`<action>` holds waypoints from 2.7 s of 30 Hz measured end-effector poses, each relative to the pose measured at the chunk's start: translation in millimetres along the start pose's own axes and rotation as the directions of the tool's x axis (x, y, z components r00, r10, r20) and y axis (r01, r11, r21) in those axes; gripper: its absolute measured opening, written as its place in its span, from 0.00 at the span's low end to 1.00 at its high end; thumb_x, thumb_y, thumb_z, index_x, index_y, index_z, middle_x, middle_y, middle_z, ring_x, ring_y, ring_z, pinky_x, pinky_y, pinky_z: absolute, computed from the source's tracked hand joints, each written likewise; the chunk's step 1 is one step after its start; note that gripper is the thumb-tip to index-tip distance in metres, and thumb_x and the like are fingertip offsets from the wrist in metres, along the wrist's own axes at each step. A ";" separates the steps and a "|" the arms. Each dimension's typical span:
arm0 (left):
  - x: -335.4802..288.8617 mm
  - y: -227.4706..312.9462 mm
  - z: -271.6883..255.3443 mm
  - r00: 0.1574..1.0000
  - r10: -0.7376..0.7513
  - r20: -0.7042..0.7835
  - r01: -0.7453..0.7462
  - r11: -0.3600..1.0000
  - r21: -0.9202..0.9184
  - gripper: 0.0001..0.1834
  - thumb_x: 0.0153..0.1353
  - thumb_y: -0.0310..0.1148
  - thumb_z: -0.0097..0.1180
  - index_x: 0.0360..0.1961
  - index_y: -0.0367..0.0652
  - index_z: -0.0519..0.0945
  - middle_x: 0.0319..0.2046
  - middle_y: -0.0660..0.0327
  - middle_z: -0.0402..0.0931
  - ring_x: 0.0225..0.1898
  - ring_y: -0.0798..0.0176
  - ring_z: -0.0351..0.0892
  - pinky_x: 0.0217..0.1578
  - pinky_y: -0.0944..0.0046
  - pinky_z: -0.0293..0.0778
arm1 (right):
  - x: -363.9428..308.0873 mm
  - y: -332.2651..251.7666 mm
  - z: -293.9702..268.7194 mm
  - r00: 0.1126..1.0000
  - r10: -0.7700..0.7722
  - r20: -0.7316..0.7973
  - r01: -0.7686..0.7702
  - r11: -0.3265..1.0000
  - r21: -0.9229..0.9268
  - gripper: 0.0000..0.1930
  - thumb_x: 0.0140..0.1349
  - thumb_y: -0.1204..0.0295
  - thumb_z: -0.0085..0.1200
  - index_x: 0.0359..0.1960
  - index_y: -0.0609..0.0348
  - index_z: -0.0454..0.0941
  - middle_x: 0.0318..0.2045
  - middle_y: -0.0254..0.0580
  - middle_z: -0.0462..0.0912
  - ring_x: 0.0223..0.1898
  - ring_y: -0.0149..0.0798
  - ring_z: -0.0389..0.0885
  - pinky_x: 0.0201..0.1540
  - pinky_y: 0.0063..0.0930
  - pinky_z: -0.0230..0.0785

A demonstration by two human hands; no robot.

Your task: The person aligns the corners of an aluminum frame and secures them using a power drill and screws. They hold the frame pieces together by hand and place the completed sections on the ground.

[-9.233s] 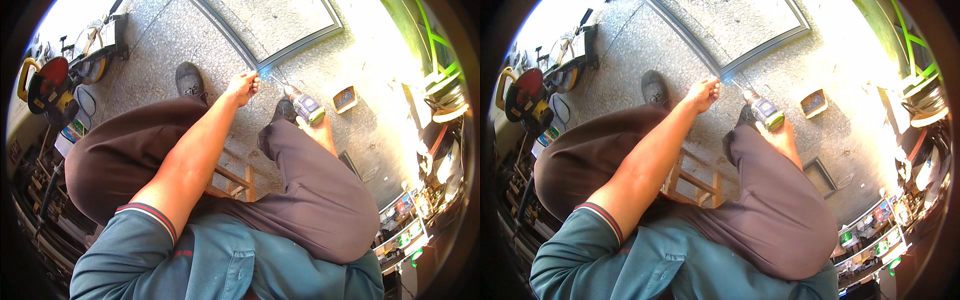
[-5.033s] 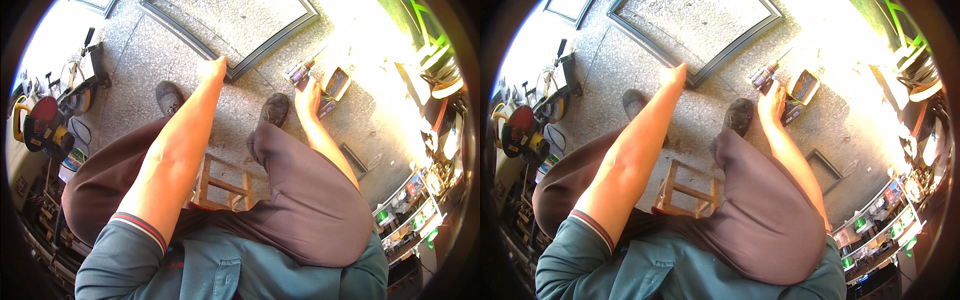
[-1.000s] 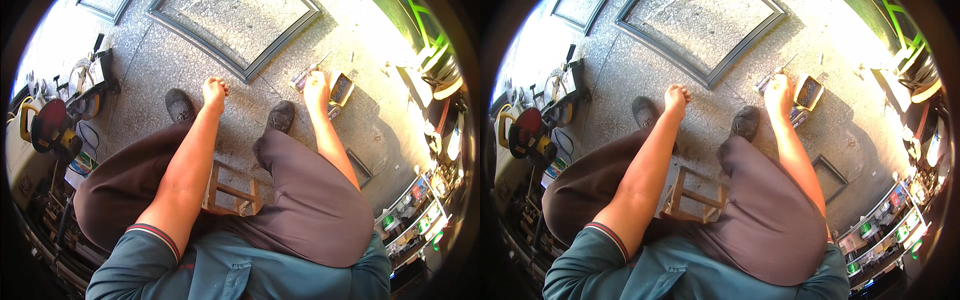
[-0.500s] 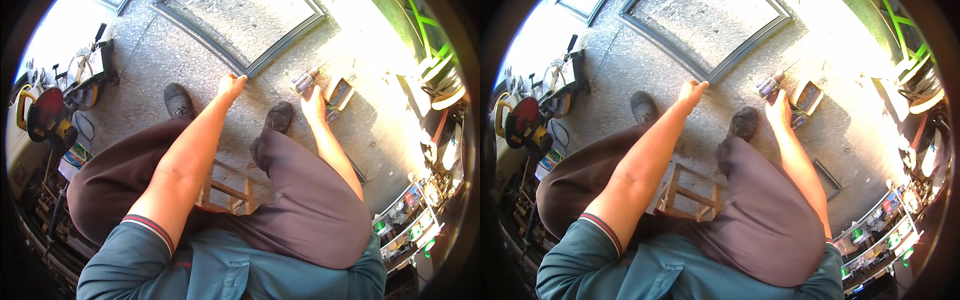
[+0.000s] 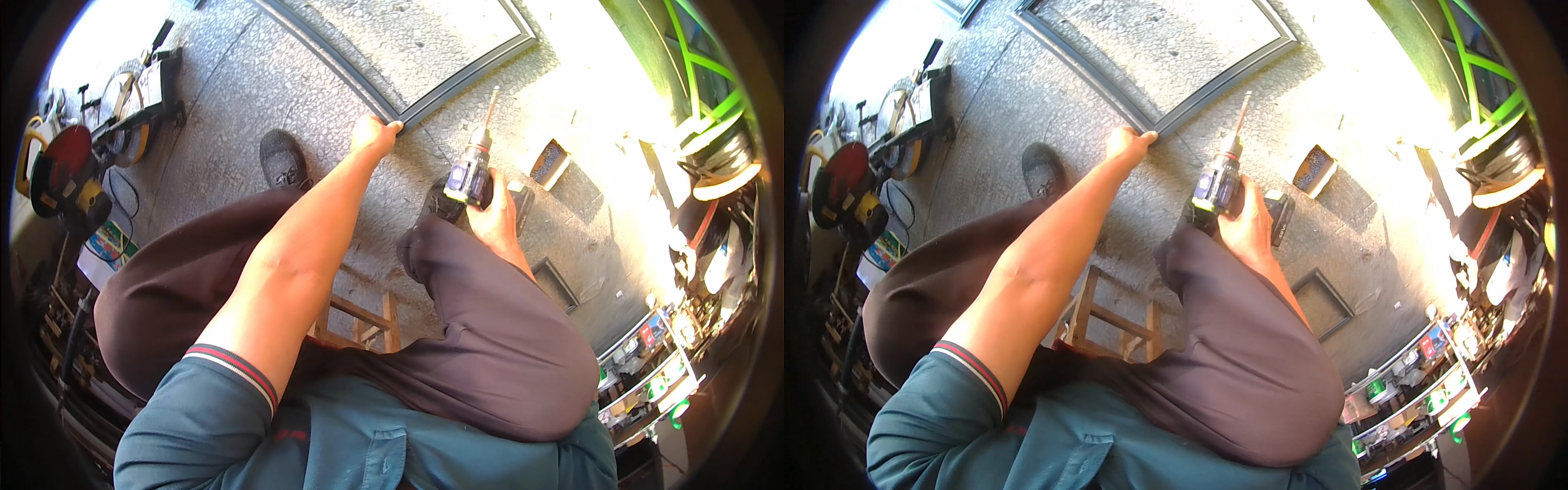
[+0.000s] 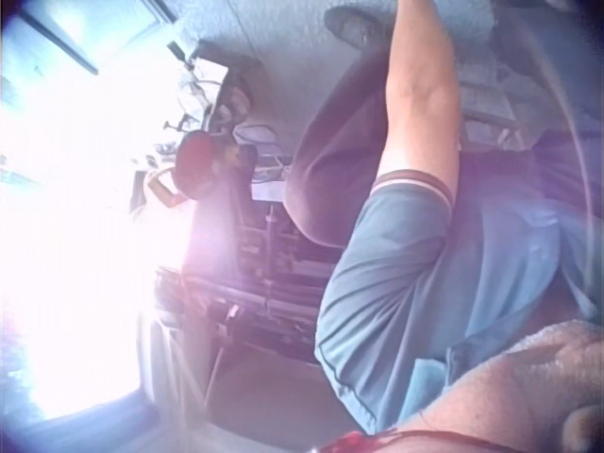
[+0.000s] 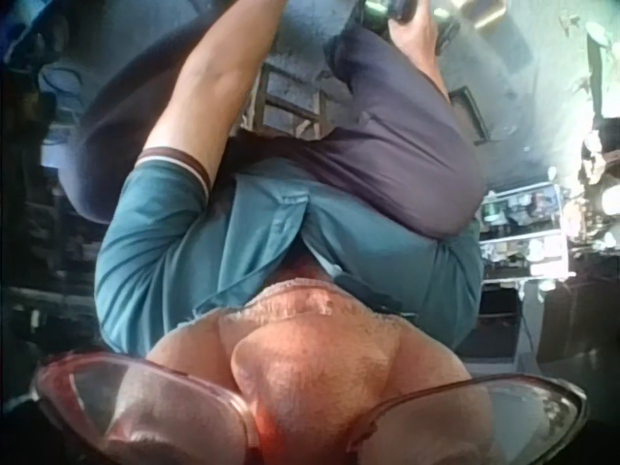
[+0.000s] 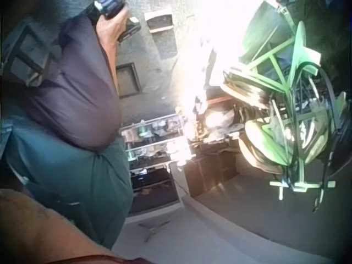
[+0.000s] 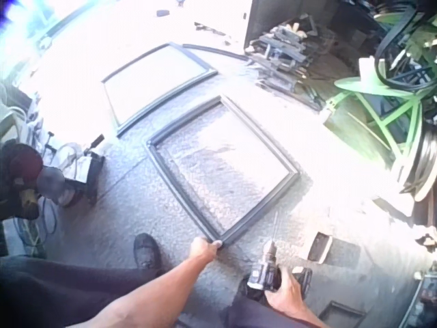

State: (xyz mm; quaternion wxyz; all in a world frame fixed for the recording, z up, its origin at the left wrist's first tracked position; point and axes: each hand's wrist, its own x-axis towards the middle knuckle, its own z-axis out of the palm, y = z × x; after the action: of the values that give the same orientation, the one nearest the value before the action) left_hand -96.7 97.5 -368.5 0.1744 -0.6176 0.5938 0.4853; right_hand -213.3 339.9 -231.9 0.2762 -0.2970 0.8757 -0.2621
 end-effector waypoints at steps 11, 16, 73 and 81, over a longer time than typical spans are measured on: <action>-11.3 2.8 -4.8 0.998 -0.060 0.018 0.060 0.998 -0.023 0.23 0.58 0.50 0.70 0.41 0.41 0.87 0.41 0.50 0.87 0.48 0.49 0.87 0.51 0.51 0.78 | 19.9 -42.9 -12.2 0.963 -0.041 0.268 -0.005 0.986 0.167 0.19 0.55 0.70 0.70 0.45 0.62 0.78 0.33 0.55 0.87 0.40 0.58 0.88 0.41 0.39 0.79; -15.6 -4.9 2.3 0.999 -0.008 -0.044 0.006 1.000 -0.030 0.22 0.56 0.51 0.71 0.40 0.43 0.87 0.40 0.50 0.87 0.47 0.48 0.86 0.50 0.50 0.79 | 29.9 -30.1 -3.8 0.933 0.062 0.355 -0.117 0.984 0.135 0.19 0.57 0.69 0.70 0.47 0.64 0.81 0.36 0.52 0.88 0.41 0.48 0.90 0.43 0.38 0.78; -7.9 6.1 -6.3 0.986 -0.150 0.069 0.156 0.982 -0.106 0.22 0.53 0.46 0.76 0.42 0.42 0.88 0.45 0.50 0.87 0.51 0.48 0.86 0.52 0.51 0.80 | 132.1 -137.3 -12.8 0.775 0.328 0.540 -0.086 0.901 -0.425 0.18 0.58 0.62 0.57 0.43 0.64 0.85 0.41 0.65 0.86 0.51 0.62 0.84 0.53 0.47 0.76; -4.5 -5.6 -0.6 0.997 -0.072 0.030 0.075 0.993 -0.091 0.22 0.52 0.47 0.74 0.42 0.42 0.88 0.45 0.49 0.87 0.50 0.48 0.87 0.52 0.50 0.80 | 128.1 -187.8 -21.9 0.791 0.353 0.500 0.026 0.796 -0.604 0.18 0.61 0.63 0.54 0.50 0.53 0.85 0.47 0.58 0.87 0.53 0.60 0.84 0.57 0.50 0.76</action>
State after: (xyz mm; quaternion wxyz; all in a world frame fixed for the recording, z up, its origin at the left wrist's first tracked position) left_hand -90.7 100.9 -366.7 0.1715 -0.6398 0.5453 0.5137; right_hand -242.8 132.3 -141.3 0.4521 -0.3515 0.8059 0.1503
